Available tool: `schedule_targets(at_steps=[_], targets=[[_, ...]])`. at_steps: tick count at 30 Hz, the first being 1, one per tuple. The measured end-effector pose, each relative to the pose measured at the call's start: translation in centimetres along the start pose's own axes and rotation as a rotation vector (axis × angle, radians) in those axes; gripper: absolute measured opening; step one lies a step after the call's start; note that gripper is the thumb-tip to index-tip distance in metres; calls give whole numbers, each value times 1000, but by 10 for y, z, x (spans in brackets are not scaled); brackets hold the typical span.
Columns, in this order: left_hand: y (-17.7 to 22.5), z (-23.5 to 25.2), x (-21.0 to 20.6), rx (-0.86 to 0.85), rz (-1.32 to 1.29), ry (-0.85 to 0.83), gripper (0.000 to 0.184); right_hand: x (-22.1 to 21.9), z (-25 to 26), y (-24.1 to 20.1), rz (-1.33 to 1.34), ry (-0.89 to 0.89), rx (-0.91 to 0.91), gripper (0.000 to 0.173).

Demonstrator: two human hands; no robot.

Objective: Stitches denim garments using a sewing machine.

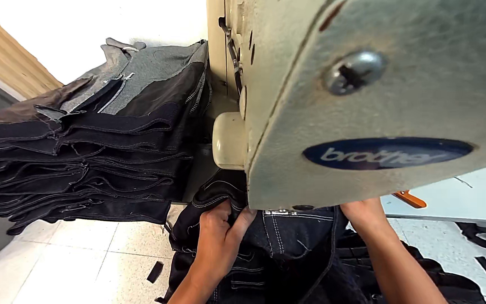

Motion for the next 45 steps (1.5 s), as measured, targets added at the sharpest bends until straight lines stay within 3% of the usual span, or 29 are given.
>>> schedule_targets(at_steps=[7, 18, 21, 24, 29, 32, 36, 38, 40, 43, 45], targets=[[-3, 1, 6, -20, -12, -7, 26, 0, -1, -11, -19, -24, -1, 23], [-3, -4, 18, -34, 198, -123, 46, -2, 0, -4, -38, -78, 34, 37], [3, -8, 26, -68, 392, -146, 51, 1, -3, 5, -61, -142, 71, 52], [19, -12, 34, -180, 534, -105, 44, 8, -17, 18, -61, -133, 119, 71], [51, -20, 36, -287, 617, -126, 29, 17, -88, 42, 119, -50, -29, 90], [58, -20, 22, -396, 805, -84, 38, 6, -121, 49, 195, -89, -182, 81], [58, -8, -1, -455, 1054, -26, 68, -28, -116, 71, 465, 22, -311, 49], [53, -4, -7, -422, 1019, -84, 71, -41, -101, 74, 733, 26, -530, 43], [46, -2, -5, -286, 838, -248, 65, -44, -80, 69, 953, 70, -695, 33], [21, -17, 16, -216, 420, -317, 44, -18, -41, 54, 871, 35, -586, 24], [-2, -33, 46, -183, 321, -226, 34, 9, -12, 36, 528, -129, -260, 19]])
Point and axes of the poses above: each hand's wrist, its own z-axis towards the middle knuckle, its own x-axis out of the back of the hand, y = z × x, the point moved 4 cm from there along z, towards the middle knuckle, and after that the axes turned 5 degrees about -x, right-handed, at the moved point
